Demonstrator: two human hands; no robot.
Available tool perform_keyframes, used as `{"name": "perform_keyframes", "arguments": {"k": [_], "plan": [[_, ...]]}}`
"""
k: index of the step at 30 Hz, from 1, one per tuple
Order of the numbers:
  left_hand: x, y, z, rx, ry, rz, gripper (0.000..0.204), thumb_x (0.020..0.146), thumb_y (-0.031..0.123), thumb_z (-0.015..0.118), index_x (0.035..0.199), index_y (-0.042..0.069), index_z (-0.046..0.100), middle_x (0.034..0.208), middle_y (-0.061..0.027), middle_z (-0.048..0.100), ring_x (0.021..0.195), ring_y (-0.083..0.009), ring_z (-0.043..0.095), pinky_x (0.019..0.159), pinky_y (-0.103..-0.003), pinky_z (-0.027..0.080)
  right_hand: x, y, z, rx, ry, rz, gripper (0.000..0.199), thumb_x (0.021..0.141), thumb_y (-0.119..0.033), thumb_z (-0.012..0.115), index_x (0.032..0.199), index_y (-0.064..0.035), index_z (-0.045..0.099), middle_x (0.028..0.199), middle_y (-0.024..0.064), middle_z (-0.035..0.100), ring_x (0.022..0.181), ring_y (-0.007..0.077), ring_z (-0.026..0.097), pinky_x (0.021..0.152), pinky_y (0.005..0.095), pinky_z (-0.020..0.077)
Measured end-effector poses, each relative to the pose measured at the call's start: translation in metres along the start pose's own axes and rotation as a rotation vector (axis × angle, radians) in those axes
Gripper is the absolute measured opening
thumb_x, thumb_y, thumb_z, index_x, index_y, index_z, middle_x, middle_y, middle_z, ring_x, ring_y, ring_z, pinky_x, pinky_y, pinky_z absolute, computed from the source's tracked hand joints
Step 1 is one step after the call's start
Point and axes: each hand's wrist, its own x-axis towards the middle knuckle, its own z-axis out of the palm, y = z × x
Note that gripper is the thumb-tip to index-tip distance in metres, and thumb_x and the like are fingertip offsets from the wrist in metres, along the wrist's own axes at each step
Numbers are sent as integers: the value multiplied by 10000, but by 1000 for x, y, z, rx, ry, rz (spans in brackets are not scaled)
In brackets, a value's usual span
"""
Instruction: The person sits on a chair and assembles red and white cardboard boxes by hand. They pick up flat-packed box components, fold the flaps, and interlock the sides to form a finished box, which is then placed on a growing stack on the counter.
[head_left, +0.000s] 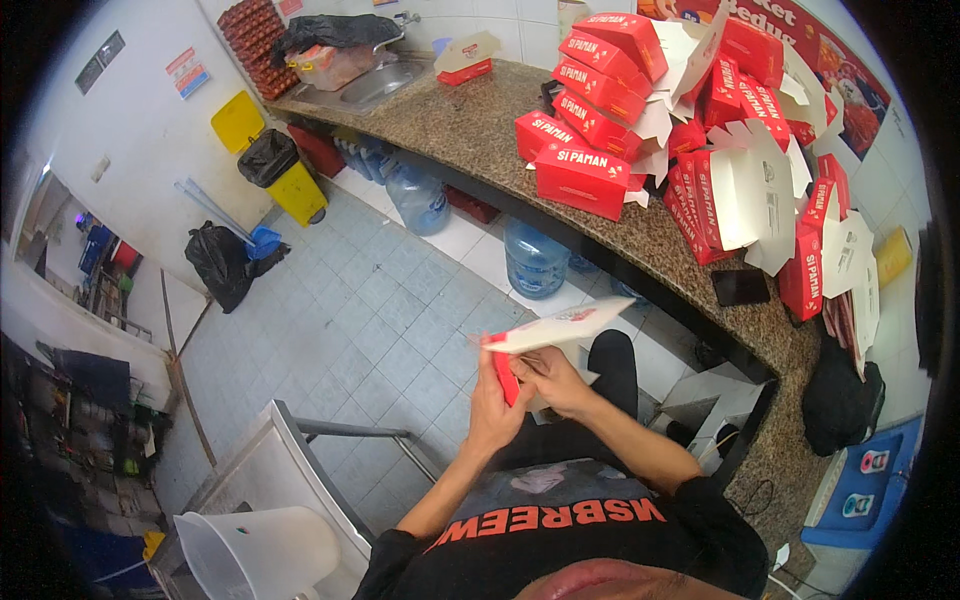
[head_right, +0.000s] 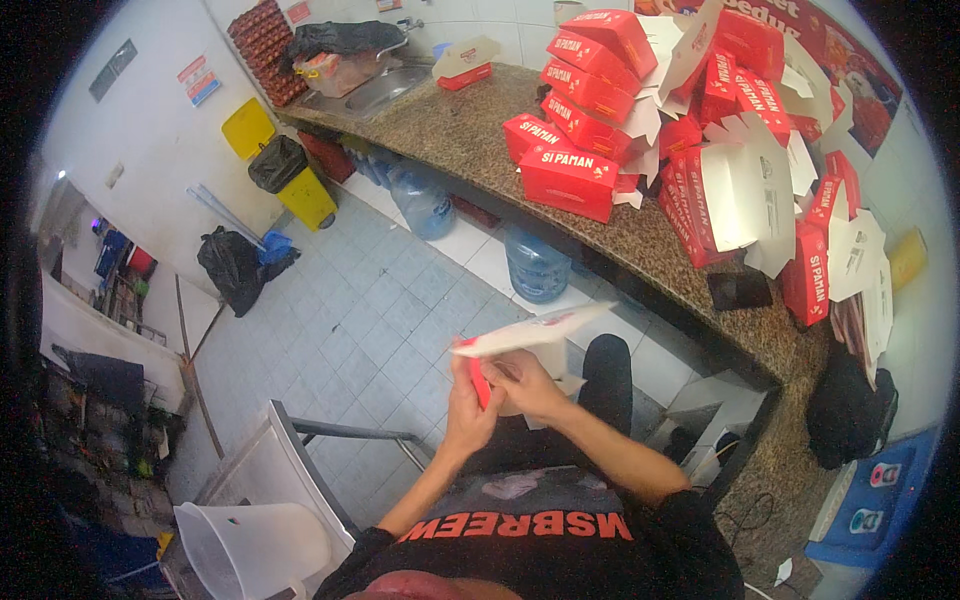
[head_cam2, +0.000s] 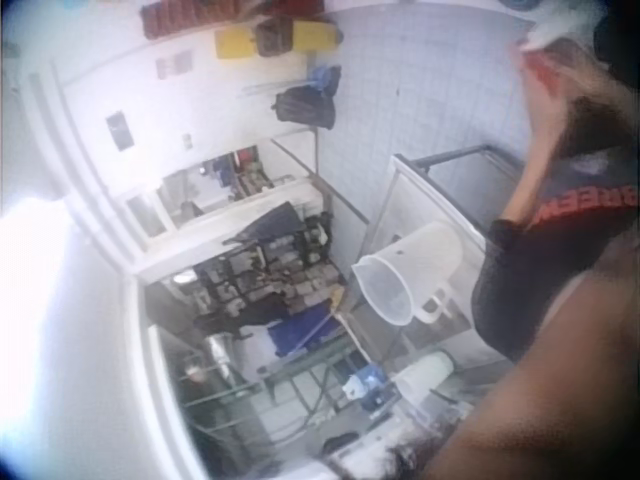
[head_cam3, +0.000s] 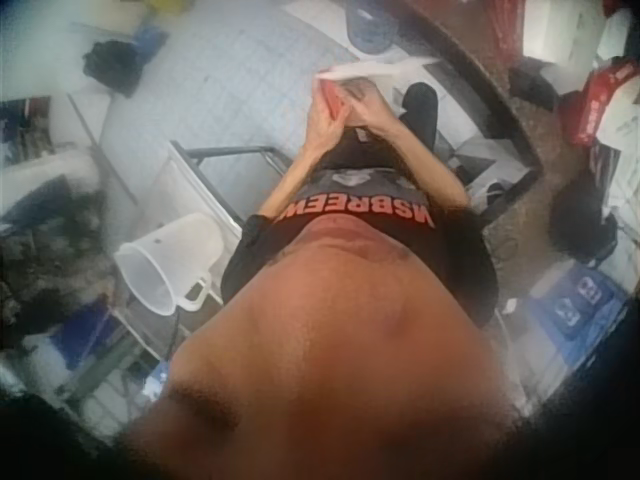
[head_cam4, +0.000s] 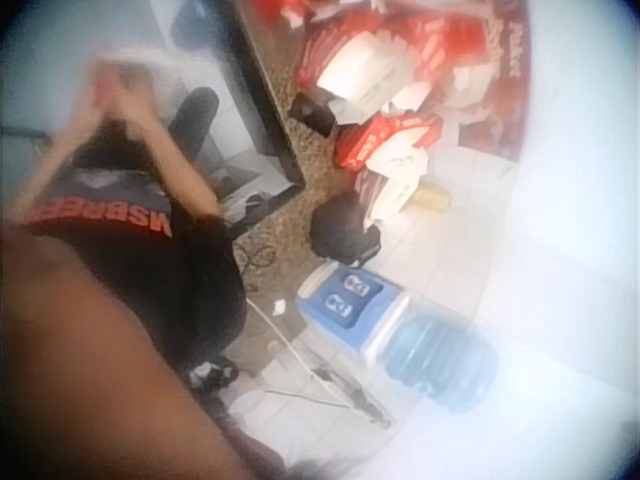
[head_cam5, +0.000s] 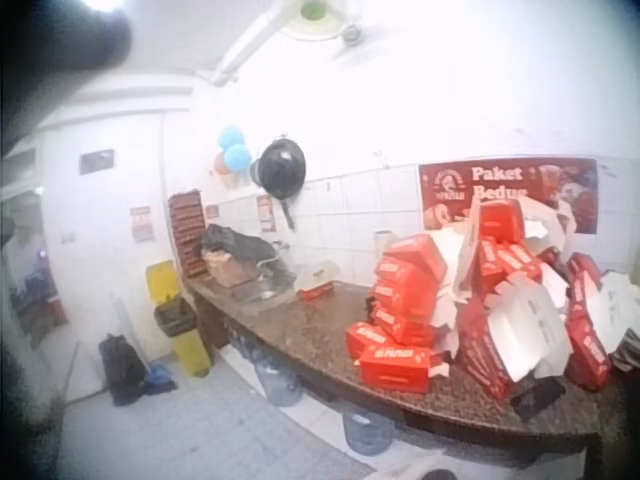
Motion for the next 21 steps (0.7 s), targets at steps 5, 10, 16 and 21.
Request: {"name": "perform_keyframes", "arguments": {"k": [5, 10, 16, 21], "plan": [[2, -11, -28, -1092, -281, -959, 675, 1040, 523, 344, 1585, 173, 152, 1284, -264, 583, 839, -360, 731, 576, -373, 642, -9, -110, -46, -878, -763, -60, 528, 962, -325, 666, 1383, -34, 539, 1321, 155, 606, 1229, 254, 567, 1058, 390, 417], [-61, -99, -6, -1821, -718, -1375, 781, 1013, 633, 294, 1398, -21, 479, 1094, -285, 676, 816, -410, 728, 597, -429, 647, -36, -156, -72, -1007, -1015, -72, 384, 874, -229, 741, 1225, -95, 660, 1146, 139, 698, 1081, 302, 656, 995, 419, 459], [-59, -95, -10, -689, -805, -992, 767, 1002, 660, 371, 1383, 11, 516, 1119, -214, 688, 974, -296, 710, 826, -356, 584, -51, -132, -79, -935, -659, -52, 161, 901, -171, 679, 1031, -81, 711, 895, 136, 717, 857, 335, 690, 730, 401, 530], [5, -1, -36, -1029, -737, -388, 490, 922, 255, 748, 1308, 4, 582, 1166, -126, 668, 1134, -184, 609, 985, -345, 485, -54, -109, -59, -931, -710, -250, 214, 938, -265, 648, 1049, -89, 698, 862, 120, 706, 885, 335, 666, 928, 510, 439]]}}
